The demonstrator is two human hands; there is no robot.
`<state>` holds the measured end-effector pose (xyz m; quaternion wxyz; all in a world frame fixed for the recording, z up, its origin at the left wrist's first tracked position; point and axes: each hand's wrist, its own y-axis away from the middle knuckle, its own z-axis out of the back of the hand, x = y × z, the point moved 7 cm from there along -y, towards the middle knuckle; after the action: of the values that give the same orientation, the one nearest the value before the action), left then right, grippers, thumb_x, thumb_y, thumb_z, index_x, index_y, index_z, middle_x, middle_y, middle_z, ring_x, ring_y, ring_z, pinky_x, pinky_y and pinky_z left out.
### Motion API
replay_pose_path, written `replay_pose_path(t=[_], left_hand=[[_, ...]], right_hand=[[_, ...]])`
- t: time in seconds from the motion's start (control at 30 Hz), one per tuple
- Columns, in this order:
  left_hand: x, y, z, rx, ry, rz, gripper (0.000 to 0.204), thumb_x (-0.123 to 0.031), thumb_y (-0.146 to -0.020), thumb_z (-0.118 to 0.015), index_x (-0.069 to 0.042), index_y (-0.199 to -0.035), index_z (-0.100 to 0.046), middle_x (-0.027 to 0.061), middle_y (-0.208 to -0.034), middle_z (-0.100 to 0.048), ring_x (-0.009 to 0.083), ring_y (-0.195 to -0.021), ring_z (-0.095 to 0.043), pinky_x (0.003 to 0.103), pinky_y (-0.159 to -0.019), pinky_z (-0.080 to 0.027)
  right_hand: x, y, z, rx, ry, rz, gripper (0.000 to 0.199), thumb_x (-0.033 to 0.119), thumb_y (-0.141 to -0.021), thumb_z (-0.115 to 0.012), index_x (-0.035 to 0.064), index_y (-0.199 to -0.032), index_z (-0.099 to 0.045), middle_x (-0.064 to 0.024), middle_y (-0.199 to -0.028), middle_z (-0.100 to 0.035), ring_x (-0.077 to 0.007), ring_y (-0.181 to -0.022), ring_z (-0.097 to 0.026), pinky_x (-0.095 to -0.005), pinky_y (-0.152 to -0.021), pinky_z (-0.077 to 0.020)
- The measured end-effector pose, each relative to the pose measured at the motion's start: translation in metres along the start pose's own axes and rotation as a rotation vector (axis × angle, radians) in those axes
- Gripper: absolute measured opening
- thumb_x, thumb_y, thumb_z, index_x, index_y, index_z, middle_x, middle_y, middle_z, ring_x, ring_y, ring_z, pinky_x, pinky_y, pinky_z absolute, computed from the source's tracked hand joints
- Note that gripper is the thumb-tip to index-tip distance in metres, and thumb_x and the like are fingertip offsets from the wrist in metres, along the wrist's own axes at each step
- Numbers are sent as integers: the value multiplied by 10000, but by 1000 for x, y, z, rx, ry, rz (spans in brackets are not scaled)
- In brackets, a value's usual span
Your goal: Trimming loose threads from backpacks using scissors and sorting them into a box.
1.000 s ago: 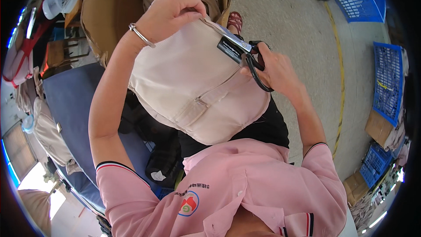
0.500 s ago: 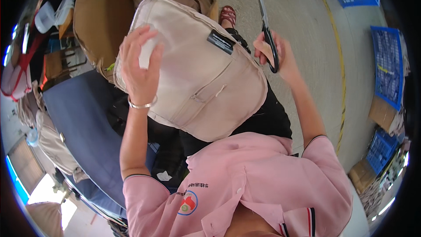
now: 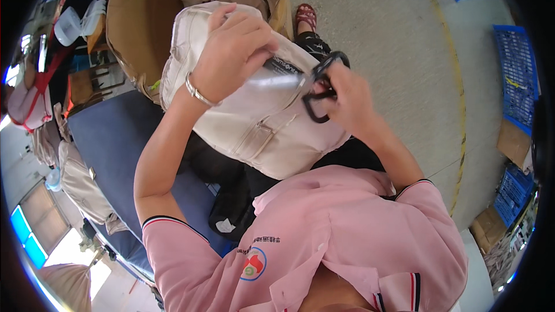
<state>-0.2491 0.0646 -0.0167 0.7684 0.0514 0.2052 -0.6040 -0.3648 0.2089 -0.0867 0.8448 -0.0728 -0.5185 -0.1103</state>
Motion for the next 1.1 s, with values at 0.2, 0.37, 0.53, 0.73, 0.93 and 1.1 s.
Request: replay_pose_path(t=[0.2,0.37,0.53,0.73,0.93,1.1], left_hand=[[-46,62,22,-279,-209,-24,169,-35,-639,-730,-146,-750,-667,-43,-820,-638,137,-831,-622,446,-1105,-275],[-49,96,21,-343,-261,52,214,-16,-665,-770,-149,-821,-706,-40,-882,-666,143,-881,-632,441,-1137,-232],[-46,105,20,-369,-278,93,231,-38,-682,-792,-164,-862,-721,-42,-933,-678,154,-937,-627,446,-1153,-223],[-20,66,30,-279,-330,173,140,-136,-752,-768,-167,-880,-719,-52,-929,-661,180,-1004,-596,454,-1119,-232],[26,30,18,-114,-35,56,60,-157,-819,-711,-136,-850,-665,-20,-845,-632,190,-927,-582,433,-1036,-299],[38,26,13,-71,17,55,69,-169,-840,-699,-123,-837,-647,-9,-824,-625,193,-886,-572,390,-996,-303]], right_hand=[[69,49,-21,3,408,800,198,117,-686,-634,81,-865,-559,-140,-1015,-657,-234,-841,-659,-331,-700,-544],[78,61,-32,-11,392,844,165,155,-735,-659,101,-850,-555,-121,-1018,-657,-209,-828,-652,-293,-674,-532],[77,60,-36,22,381,838,154,164,-748,-649,104,-855,-556,-117,-1020,-657,-205,-841,-650,-303,-681,-532],[47,28,-21,-2,247,564,200,111,-736,-638,90,-920,-562,-70,-895,-594,-254,-785,-614,-348,-666,-500],[1,-4,5,52,147,36,481,325,-749,-816,12,-992,-543,-128,-887,-574,-349,-825,-603,-389,-686,-493],[-12,-12,13,195,381,52,616,490,-755,-788,-2,-1028,-539,-147,-930,-589,-364,-879,-610,-423,-701,-499]])
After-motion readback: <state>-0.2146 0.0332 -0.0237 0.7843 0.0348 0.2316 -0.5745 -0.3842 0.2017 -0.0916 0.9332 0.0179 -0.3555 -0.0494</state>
